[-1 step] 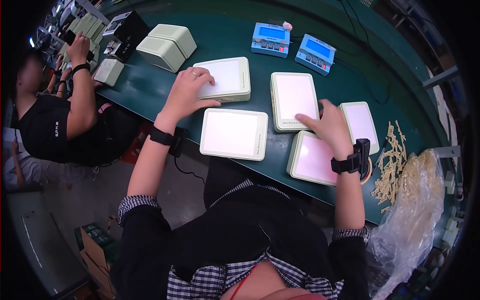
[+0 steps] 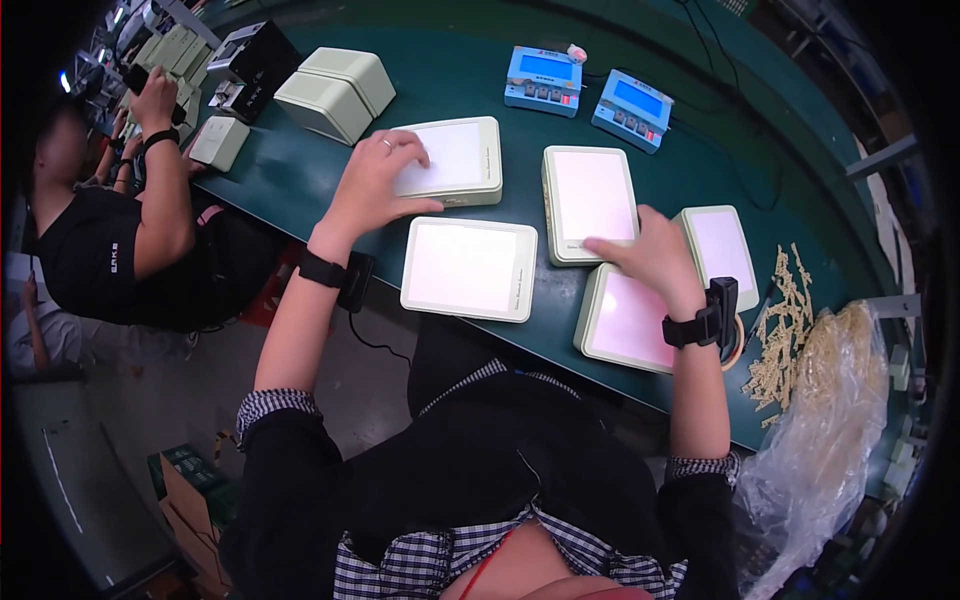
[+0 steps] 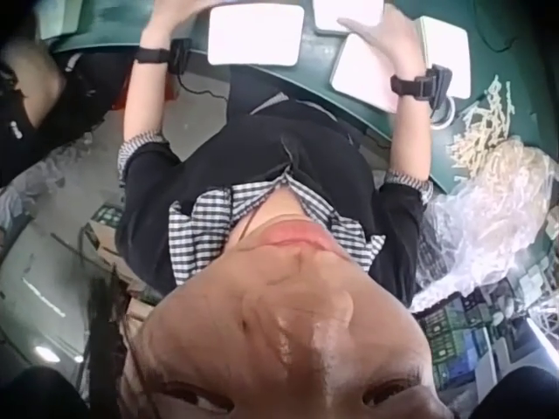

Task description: The person picks up a speaker, presses its buttons to test it, and then applies a decorative logo to the speaker's grille. They press the logo into place by hand before setting the speaker aside and repeating the process.

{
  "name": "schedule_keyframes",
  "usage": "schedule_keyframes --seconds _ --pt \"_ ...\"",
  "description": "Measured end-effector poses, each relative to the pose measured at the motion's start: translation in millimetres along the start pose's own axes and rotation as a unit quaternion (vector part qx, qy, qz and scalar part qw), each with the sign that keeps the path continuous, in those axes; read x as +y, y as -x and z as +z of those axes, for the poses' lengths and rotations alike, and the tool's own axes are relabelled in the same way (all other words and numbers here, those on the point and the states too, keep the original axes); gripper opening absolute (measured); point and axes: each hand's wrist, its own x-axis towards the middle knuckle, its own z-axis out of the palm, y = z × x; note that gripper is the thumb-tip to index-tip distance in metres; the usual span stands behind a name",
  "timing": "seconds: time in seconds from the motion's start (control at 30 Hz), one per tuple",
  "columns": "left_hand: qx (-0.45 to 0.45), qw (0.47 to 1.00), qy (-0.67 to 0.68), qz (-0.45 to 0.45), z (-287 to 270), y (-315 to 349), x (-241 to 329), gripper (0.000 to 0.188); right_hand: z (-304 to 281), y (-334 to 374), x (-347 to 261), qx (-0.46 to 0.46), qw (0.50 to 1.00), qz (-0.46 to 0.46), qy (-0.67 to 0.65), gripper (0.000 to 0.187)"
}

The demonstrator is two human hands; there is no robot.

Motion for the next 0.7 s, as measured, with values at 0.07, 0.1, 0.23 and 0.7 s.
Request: schedule_keyframes --seconds 0.07,0.1,0.23,0.7 --pt "0.049 0.999 0.015 -0.009 -1.1 -12.6 -4.4 0.083 4.4 -1.5 -1.3 -0.072 0.997 -0.032 0.019 0.086" --pt "0.074 0.997 0.022 -0.015 -2.3 -17.4 -7.5 0.088 4.2 -2.7 -4.6 -0.071 0.997 -0.036 0.020 0.086" --pt "-0.073 0.979 0.188 -0.038 0.9 -33.7 -26.1 0.099 5.6 -11.6 -11.0 -0.089 0.996 0.005 -0.023 0.082" --pt "-0.128 0.968 0.204 -0.075 3.3 -43.1 -25.8 0.102 21.3 -19.0 2.4 -0.110 0.986 -0.049 -0.112 0.082"
